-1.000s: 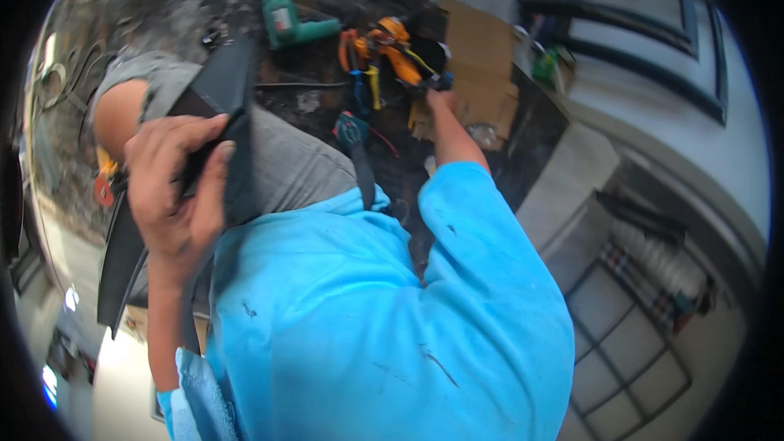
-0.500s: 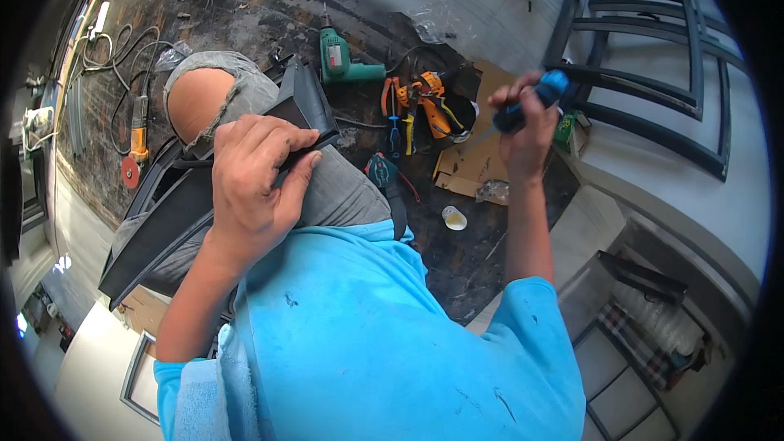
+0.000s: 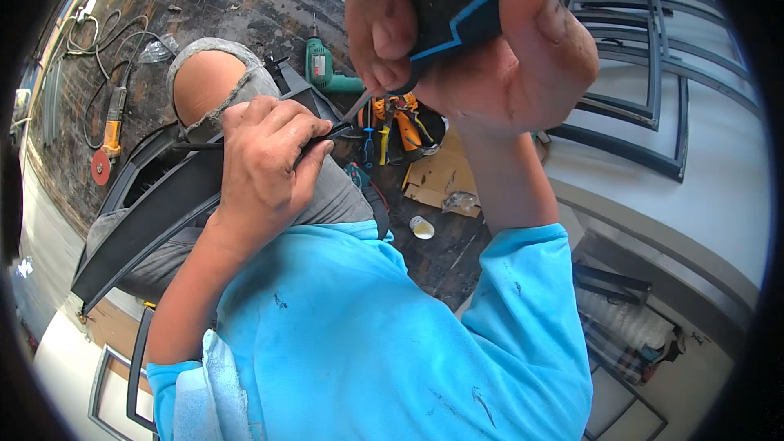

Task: Installing a rubber gasket into a metal window frame using a screwdriver and cutters.

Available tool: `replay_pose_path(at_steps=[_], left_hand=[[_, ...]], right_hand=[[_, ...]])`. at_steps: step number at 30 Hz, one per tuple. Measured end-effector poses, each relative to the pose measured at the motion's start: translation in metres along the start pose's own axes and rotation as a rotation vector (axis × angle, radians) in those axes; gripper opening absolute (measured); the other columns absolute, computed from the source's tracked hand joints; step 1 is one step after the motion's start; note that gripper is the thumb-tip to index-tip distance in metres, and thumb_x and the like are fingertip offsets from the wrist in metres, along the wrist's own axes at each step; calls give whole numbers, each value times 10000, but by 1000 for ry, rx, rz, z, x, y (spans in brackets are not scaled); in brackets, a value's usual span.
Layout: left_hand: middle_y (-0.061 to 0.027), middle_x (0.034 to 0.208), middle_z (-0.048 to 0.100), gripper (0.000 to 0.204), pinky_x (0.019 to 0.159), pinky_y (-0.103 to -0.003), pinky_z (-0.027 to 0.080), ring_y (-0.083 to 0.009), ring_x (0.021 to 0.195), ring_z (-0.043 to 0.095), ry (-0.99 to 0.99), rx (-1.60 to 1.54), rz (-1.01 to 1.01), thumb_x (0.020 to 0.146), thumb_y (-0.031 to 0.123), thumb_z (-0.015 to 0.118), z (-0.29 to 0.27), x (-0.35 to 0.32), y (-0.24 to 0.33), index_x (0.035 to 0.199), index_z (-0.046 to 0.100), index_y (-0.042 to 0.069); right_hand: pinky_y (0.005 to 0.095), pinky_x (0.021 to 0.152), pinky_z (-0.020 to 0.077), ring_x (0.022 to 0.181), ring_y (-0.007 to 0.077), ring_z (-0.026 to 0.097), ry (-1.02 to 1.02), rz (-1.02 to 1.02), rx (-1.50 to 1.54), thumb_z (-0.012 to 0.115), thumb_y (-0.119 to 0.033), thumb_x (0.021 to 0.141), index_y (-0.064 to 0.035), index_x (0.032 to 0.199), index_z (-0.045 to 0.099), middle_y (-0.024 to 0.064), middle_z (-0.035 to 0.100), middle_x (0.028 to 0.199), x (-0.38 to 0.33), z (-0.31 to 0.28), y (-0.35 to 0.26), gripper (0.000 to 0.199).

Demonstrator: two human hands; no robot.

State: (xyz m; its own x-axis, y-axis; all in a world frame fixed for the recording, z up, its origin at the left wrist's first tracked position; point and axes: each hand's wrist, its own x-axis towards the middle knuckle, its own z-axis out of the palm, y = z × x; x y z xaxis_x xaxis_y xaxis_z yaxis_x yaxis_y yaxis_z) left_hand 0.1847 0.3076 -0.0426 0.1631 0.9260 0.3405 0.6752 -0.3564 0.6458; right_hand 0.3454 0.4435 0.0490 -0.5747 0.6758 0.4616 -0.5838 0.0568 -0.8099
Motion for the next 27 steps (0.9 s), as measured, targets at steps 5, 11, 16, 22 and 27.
replay_pose_path(at_steps=[5,11,16,22,27], left_hand=[[-32,908,663,151,874,-398,372,-237,930,594,-19,-7,-12,781,117,763,-1,1,-1,908,696,71],[-36,910,662,149,873,-405,371,-240,935,596,-23,-26,-26,787,114,752,0,1,0,916,692,68],[-44,926,668,159,871,-409,368,-242,937,600,-33,9,12,800,101,731,2,1,-1,946,679,64],[-52,942,676,166,872,-413,368,-241,952,606,-55,46,46,819,92,702,8,-7,2,980,669,66],[-56,913,662,146,868,-420,368,-249,944,604,-21,31,64,811,88,698,21,-11,-3,951,662,66]], right_hand=[[234,495,494,576,88,565,-429,94,109,620,-618,917,-71,1208,498,17,577,848,-3,-35,14,631],[218,438,493,506,74,561,-443,90,143,632,-669,887,-79,1162,495,-5,566,772,2,-39,24,665],[226,442,470,504,91,546,-412,147,167,624,-664,896,-77,1138,491,5,565,771,1,-16,23,649],[269,417,435,449,124,501,-120,129,264,685,-759,806,-36,953,499,46,510,612,-9,-2,30,761],[274,427,410,473,122,496,-3,210,244,742,-410,864,40,1039,525,85,555,721,-29,8,31,530]])
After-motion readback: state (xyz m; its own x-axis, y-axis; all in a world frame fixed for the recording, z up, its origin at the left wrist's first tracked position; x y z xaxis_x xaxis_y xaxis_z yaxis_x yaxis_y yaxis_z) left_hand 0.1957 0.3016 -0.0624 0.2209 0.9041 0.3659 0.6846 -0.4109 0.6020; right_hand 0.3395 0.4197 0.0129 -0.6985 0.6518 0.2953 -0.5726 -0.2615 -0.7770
